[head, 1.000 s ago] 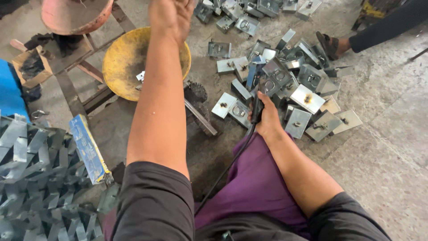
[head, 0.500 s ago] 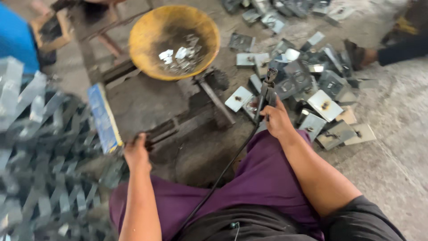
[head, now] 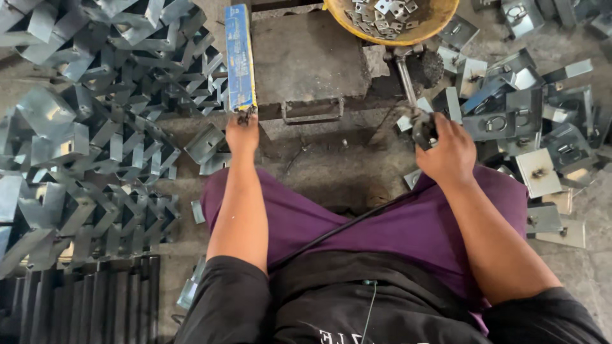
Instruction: The person sits on the floor and welds small metal brackets to square metal plates using a handheld welding torch. They pick up plates and brackets from piles, position them on a work surface, and weld them together, creating bright sparks.
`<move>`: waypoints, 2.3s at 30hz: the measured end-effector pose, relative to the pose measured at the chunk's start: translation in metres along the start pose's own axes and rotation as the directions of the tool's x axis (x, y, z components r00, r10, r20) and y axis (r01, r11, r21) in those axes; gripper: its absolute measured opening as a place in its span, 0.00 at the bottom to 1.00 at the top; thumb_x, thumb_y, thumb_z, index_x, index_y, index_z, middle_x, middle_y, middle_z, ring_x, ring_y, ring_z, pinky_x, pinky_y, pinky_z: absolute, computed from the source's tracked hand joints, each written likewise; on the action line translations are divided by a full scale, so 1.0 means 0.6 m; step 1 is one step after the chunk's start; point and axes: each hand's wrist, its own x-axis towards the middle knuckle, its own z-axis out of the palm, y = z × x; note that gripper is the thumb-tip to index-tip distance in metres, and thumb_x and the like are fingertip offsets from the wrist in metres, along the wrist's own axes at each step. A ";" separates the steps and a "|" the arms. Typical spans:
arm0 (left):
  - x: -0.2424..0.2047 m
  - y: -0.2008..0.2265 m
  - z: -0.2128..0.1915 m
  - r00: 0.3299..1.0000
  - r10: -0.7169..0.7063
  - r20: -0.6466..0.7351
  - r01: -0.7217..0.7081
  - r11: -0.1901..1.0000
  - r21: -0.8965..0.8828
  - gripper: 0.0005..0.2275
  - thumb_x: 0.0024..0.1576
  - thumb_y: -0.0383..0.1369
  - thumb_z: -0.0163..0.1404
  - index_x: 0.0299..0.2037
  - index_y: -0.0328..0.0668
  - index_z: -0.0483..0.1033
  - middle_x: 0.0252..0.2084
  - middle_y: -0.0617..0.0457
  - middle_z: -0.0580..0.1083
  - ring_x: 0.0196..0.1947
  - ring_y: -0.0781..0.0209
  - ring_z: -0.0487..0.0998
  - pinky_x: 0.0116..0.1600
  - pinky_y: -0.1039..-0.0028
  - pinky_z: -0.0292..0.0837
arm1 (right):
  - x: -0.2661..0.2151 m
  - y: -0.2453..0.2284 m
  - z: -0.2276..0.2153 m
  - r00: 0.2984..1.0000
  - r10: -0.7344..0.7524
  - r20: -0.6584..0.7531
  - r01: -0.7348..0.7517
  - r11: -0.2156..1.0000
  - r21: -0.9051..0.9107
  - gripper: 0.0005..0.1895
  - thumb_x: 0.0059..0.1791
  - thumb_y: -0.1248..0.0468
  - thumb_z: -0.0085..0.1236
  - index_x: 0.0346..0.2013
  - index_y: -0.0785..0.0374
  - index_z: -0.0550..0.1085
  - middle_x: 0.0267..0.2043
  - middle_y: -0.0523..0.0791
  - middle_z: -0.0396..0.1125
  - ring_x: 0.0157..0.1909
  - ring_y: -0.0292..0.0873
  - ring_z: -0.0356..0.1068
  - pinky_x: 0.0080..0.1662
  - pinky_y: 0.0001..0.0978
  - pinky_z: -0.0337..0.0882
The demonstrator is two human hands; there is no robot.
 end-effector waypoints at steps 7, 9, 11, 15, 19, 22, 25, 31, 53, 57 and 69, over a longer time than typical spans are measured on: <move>-0.033 0.091 -0.024 0.987 -0.122 -0.108 0.131 0.988 0.078 0.11 0.51 0.36 0.61 0.40 0.41 0.83 0.42 0.42 0.80 0.44 0.42 0.81 0.49 0.58 0.76 | -0.014 0.027 0.024 0.995 0.084 0.062 -0.090 0.990 0.113 0.30 0.47 0.58 0.67 0.61 0.67 0.71 0.53 0.57 0.71 0.53 0.62 0.71 0.54 0.51 0.71; -0.038 0.105 -0.030 0.986 -0.126 -0.108 0.138 0.983 0.119 0.11 0.52 0.37 0.60 0.40 0.41 0.83 0.43 0.41 0.79 0.44 0.40 0.80 0.48 0.56 0.75 | -0.017 0.034 0.027 0.990 0.109 0.094 -0.119 0.987 0.111 0.31 0.47 0.58 0.66 0.61 0.68 0.70 0.54 0.57 0.70 0.54 0.63 0.70 0.55 0.51 0.71; -0.040 0.110 -0.037 0.982 -0.158 -0.105 0.175 0.967 0.183 0.10 0.54 0.38 0.59 0.40 0.41 0.83 0.43 0.40 0.79 0.45 0.37 0.78 0.47 0.54 0.74 | -0.016 0.041 0.032 0.987 0.120 0.103 -0.131 0.986 0.100 0.33 0.47 0.57 0.67 0.62 0.70 0.70 0.54 0.59 0.70 0.55 0.63 0.70 0.55 0.52 0.70; -0.044 0.111 -0.037 0.984 -0.145 -0.104 0.168 0.950 0.264 0.14 0.54 0.42 0.58 0.39 0.39 0.81 0.43 0.39 0.78 0.45 0.36 0.79 0.48 0.52 0.74 | -0.013 0.048 0.041 0.996 0.082 0.031 -0.085 0.989 0.117 0.34 0.47 0.56 0.68 0.62 0.72 0.69 0.58 0.60 0.69 0.58 0.64 0.69 0.59 0.51 0.69; -0.047 0.109 -0.026 0.989 -0.050 -0.138 0.077 0.978 0.193 0.14 0.52 0.42 0.58 0.39 0.39 0.81 0.42 0.40 0.79 0.44 0.37 0.80 0.48 0.53 0.75 | -0.007 0.046 0.045 0.982 0.147 0.120 -0.165 0.973 0.161 0.32 0.47 0.57 0.67 0.62 0.70 0.70 0.57 0.58 0.70 0.58 0.63 0.69 0.59 0.51 0.69; -0.040 0.108 -0.018 0.976 -0.201 -0.080 0.212 0.962 0.172 0.12 0.52 0.41 0.59 0.38 0.41 0.82 0.42 0.41 0.79 0.43 0.38 0.80 0.47 0.53 0.75 | -0.002 0.038 0.046 0.978 0.149 0.148 -0.171 0.973 0.153 0.32 0.47 0.57 0.68 0.62 0.69 0.70 0.57 0.58 0.70 0.58 0.63 0.69 0.59 0.51 0.69; -0.025 0.098 -0.014 0.952 -0.291 -0.098 0.299 0.951 0.082 0.12 0.50 0.39 0.61 0.36 0.39 0.82 0.39 0.40 0.79 0.41 0.39 0.81 0.46 0.55 0.75 | 0.006 0.029 0.046 0.984 0.118 0.136 -0.139 0.978 0.157 0.34 0.46 0.57 0.69 0.63 0.69 0.70 0.57 0.58 0.70 0.58 0.63 0.69 0.58 0.50 0.69; -0.013 0.054 -0.012 0.924 -0.374 0.083 0.383 0.892 -0.241 0.13 0.51 0.36 0.61 0.34 0.30 0.78 0.30 0.36 0.79 0.32 0.33 0.82 0.39 0.50 0.76 | 0.017 0.010 0.036 0.966 0.180 0.186 -0.227 0.936 0.270 0.32 0.46 0.58 0.68 0.62 0.67 0.72 0.54 0.57 0.72 0.56 0.60 0.72 0.57 0.46 0.71; -0.266 0.407 -0.527 0.577 0.816 0.033 -0.675 0.453 0.582 0.05 0.59 0.28 0.55 0.31 0.44 0.76 0.33 0.50 0.79 0.32 0.52 0.78 0.41 0.63 0.72 | 0.056 -0.022 0.090 0.948 0.033 0.316 -0.156 0.914 0.374 0.34 0.43 0.55 0.70 0.60 0.66 0.72 0.53 0.57 0.73 0.55 0.57 0.73 0.56 0.45 0.72; -0.239 0.416 -0.468 0.595 0.617 -0.515 -0.741 0.670 -0.053 0.07 0.73 0.31 0.47 0.46 0.36 0.73 0.41 0.49 0.77 0.35 0.59 0.80 0.41 0.72 0.76 | 0.063 -0.033 0.102 0.974 -0.031 0.226 -0.060 0.922 0.382 0.35 0.43 0.54 0.71 0.60 0.68 0.72 0.53 0.59 0.72 0.56 0.60 0.72 0.56 0.46 0.71; -0.328 0.333 -0.109 0.784 0.494 0.377 -0.451 0.869 -0.201 0.06 0.59 0.31 0.55 0.41 0.39 0.79 0.38 0.42 0.79 0.38 0.39 0.80 0.41 0.60 0.75 | 0.025 -0.024 0.071 0.979 0.032 0.203 -0.124 0.878 0.462 0.35 0.42 0.55 0.71 0.59 0.68 0.74 0.48 0.59 0.74 0.51 0.55 0.76 0.53 0.41 0.74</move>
